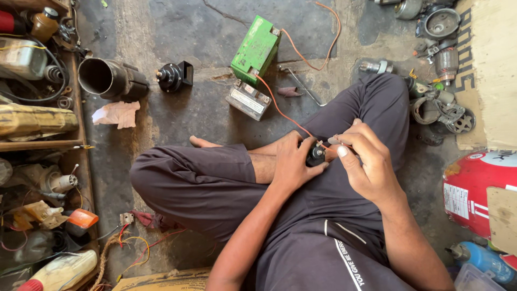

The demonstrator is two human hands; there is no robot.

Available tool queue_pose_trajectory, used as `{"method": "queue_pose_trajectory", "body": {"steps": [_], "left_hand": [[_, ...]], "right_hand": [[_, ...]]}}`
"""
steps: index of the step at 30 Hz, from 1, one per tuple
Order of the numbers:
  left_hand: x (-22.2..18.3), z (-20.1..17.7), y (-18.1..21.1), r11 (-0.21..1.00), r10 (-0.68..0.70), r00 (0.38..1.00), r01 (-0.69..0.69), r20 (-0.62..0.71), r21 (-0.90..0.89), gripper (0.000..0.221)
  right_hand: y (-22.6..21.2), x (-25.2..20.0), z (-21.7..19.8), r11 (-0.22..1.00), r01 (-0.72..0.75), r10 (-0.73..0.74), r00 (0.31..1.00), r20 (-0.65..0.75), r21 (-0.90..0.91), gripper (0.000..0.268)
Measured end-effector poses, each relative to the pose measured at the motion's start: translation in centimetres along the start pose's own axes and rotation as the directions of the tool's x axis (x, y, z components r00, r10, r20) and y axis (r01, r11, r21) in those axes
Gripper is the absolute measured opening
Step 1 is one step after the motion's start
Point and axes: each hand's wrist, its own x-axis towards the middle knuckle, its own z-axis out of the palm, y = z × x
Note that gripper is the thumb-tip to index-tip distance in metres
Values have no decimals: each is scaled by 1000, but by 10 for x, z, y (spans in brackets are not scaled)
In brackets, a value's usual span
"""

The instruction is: The person sits on the floor and uses a screwdriver to tighten screws on a small black electrical component. They then connect wires from a battery to the component to test it.

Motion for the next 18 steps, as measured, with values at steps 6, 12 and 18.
{"method": "queue_pose_trajectory", "body": {"steps": [6,12,18], "left_hand": [[2,-14,-5,995,86,996,-84,33,-58,62],[-16,-59,22,971,-201,929,231,312,-62,65],[-20,-68,23,872,-349,903,411,251,-266,75]], "right_hand": [[9,2,-7,992,-79,72,995,-74,-98,13],[51,16,-36,927,-332,230,871,-435,-174,20],[151,77,-33,839,-142,-93,914,-396,-525,24]]}}
